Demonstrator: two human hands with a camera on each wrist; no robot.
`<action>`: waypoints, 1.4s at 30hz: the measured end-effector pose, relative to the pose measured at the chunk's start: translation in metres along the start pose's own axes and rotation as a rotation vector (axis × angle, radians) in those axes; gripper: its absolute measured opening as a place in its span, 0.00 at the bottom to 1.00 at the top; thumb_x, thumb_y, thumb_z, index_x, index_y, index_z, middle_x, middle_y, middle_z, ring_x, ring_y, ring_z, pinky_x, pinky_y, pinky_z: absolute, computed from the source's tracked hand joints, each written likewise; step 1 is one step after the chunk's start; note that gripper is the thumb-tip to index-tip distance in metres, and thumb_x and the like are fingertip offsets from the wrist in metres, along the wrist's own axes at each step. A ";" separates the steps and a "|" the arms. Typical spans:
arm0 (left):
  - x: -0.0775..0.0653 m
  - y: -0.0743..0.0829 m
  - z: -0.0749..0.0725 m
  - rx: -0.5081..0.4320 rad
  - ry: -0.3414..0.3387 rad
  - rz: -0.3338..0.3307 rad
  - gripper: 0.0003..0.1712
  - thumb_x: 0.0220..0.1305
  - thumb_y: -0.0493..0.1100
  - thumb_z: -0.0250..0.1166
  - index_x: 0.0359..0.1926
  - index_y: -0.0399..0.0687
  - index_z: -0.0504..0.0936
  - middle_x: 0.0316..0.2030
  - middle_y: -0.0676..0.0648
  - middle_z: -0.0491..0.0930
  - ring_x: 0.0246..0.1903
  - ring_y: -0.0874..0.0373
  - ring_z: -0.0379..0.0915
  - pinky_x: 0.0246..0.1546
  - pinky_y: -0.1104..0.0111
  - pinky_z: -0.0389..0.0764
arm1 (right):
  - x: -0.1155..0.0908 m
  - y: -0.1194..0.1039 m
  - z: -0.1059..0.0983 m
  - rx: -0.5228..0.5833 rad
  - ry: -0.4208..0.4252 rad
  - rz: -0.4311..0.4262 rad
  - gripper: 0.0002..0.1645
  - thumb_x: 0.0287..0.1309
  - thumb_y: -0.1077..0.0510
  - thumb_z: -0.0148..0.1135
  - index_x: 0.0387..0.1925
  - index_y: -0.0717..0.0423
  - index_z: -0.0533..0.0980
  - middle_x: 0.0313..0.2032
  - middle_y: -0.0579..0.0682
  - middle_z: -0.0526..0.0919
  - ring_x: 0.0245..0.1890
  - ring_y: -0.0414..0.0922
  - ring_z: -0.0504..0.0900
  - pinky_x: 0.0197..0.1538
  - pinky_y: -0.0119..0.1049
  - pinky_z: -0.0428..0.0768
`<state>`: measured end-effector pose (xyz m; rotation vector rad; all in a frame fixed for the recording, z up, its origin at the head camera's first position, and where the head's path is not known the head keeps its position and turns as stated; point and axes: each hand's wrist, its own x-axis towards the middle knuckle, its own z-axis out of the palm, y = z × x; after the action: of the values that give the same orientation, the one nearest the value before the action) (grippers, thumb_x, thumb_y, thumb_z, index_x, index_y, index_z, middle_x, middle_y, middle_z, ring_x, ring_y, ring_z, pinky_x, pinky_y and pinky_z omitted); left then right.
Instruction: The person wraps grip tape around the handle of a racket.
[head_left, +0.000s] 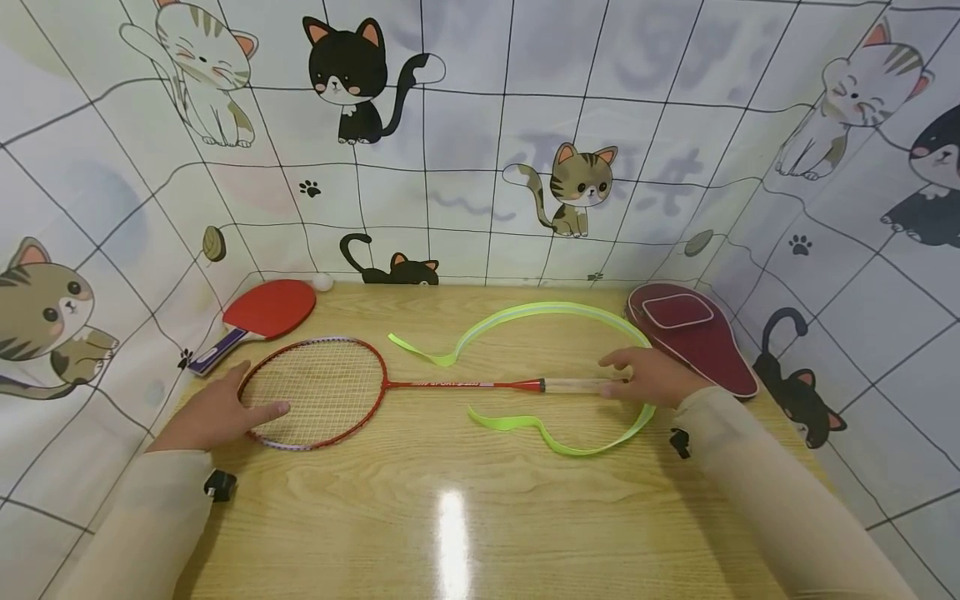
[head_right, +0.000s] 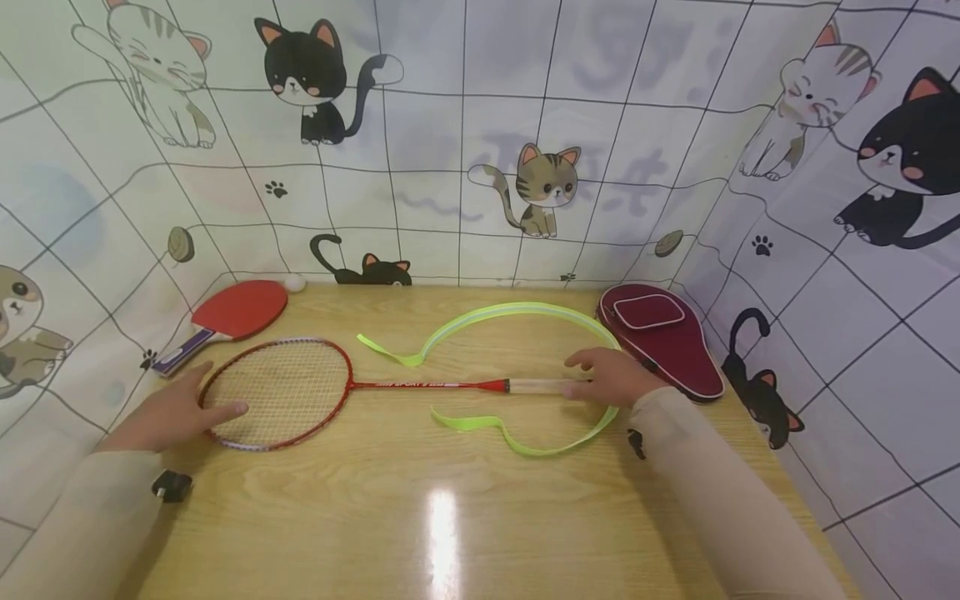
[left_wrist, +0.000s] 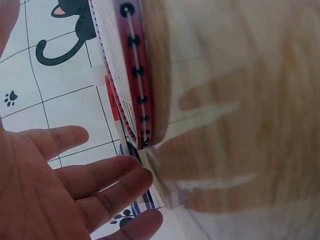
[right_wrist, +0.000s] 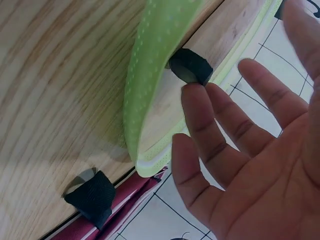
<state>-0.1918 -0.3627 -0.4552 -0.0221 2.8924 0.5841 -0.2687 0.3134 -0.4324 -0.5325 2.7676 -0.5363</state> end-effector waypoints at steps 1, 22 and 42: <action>0.000 0.000 0.000 0.001 -0.010 -0.014 0.76 0.59 0.79 0.66 0.80 0.23 0.46 0.72 0.16 0.56 0.69 0.16 0.57 0.64 0.28 0.66 | 0.001 0.000 0.001 -0.002 -0.006 0.001 0.37 0.64 0.40 0.74 0.67 0.55 0.79 0.57 0.61 0.84 0.58 0.57 0.83 0.60 0.57 0.80; 0.000 -0.001 0.006 -0.208 0.107 0.000 0.66 0.68 0.70 0.65 0.82 0.30 0.43 0.74 0.19 0.55 0.68 0.19 0.59 0.61 0.28 0.70 | 0.005 -0.004 0.008 -0.042 -0.025 0.001 0.18 0.65 0.55 0.74 0.55 0.54 0.84 0.44 0.51 0.87 0.44 0.48 0.84 0.48 0.50 0.83; 0.001 0.024 -0.014 -0.440 0.459 -0.005 0.49 0.75 0.55 0.65 0.83 0.39 0.51 0.74 0.27 0.63 0.66 0.32 0.68 0.59 0.51 0.78 | -0.025 -0.003 0.001 0.128 0.023 -0.110 0.07 0.73 0.58 0.65 0.50 0.48 0.79 0.41 0.46 0.82 0.42 0.44 0.78 0.45 0.44 0.77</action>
<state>-0.1966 -0.3460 -0.4336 -0.2568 3.1096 1.3615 -0.2454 0.3206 -0.4272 -0.6554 2.7133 -0.7436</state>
